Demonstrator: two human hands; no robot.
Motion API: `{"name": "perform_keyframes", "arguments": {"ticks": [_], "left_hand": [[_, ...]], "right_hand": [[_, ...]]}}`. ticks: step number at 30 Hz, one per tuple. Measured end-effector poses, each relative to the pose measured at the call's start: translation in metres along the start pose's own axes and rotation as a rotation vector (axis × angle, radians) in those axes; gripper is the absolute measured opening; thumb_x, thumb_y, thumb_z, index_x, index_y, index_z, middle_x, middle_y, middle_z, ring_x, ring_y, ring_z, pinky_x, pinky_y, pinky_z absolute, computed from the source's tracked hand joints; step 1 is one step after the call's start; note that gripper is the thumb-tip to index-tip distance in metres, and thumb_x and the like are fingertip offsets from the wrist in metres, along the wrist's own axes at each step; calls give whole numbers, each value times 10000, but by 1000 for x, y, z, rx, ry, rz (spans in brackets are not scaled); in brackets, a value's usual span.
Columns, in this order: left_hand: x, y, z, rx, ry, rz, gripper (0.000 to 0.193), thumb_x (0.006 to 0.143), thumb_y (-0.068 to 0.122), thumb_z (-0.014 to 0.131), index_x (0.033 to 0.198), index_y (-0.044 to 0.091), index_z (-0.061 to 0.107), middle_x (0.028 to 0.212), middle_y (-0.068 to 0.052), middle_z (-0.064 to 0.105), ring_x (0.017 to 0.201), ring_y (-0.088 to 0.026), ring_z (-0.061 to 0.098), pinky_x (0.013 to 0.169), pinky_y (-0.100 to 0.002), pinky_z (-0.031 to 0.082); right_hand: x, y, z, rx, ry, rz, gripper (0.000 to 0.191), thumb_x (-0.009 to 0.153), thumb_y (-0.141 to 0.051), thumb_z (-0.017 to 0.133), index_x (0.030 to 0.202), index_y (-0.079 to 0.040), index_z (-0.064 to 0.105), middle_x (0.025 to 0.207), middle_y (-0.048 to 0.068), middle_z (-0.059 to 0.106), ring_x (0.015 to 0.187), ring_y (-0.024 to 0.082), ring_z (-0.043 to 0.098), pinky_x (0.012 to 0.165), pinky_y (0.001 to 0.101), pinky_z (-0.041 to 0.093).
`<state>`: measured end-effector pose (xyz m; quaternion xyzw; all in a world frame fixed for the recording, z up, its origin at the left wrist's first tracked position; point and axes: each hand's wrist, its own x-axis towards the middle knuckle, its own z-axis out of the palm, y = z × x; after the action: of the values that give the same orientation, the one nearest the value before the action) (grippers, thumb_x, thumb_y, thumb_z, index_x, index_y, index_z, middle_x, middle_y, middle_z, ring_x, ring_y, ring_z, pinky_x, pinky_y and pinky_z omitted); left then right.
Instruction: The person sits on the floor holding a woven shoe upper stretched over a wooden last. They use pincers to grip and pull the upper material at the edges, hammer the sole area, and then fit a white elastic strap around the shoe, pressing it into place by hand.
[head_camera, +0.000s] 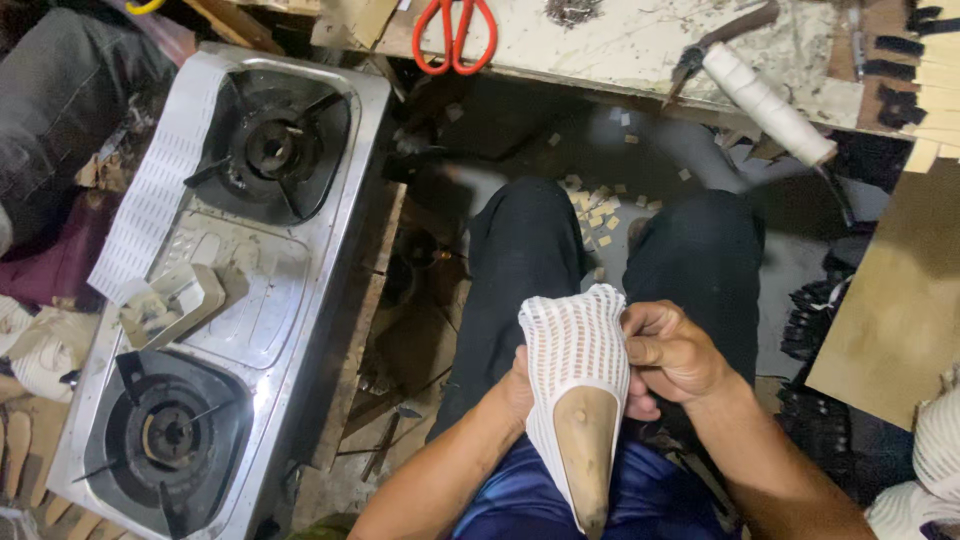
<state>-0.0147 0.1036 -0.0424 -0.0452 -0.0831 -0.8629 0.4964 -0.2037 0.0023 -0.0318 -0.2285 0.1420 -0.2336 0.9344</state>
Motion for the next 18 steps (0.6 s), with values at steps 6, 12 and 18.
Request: {"name": "perform_keyframes", "arguments": {"ticks": [6,12,18], "left_hand": [[4,-4,-2,186,206,125,1186,735,764,813,1548,-22,458,1218,-256,647,1073,-360,670,1030,-508,533],[32,64,10,862,390,409,713,845,578,885,1107,-17,592,1104,-194,685,1017,-254,650,982,-414,513],[87,104,54,2282,166,525,567,705,489,878,1013,83,630,1177,-136,683,1045,-331,672,892,-409,544]], "right_hand": [[-18,4,13,-193,324,-197,165,914,-54,706,1055,33,705,922,178,714,696,233,696,576,350,572],[-93,0,44,-1575,686,75,316,856,-280,744,1107,-90,723,977,84,749,885,216,760,771,323,600],[-151,41,53,-2145,517,470,628,828,-576,698,1305,-176,615,1018,84,683,865,296,720,697,404,592]]}}
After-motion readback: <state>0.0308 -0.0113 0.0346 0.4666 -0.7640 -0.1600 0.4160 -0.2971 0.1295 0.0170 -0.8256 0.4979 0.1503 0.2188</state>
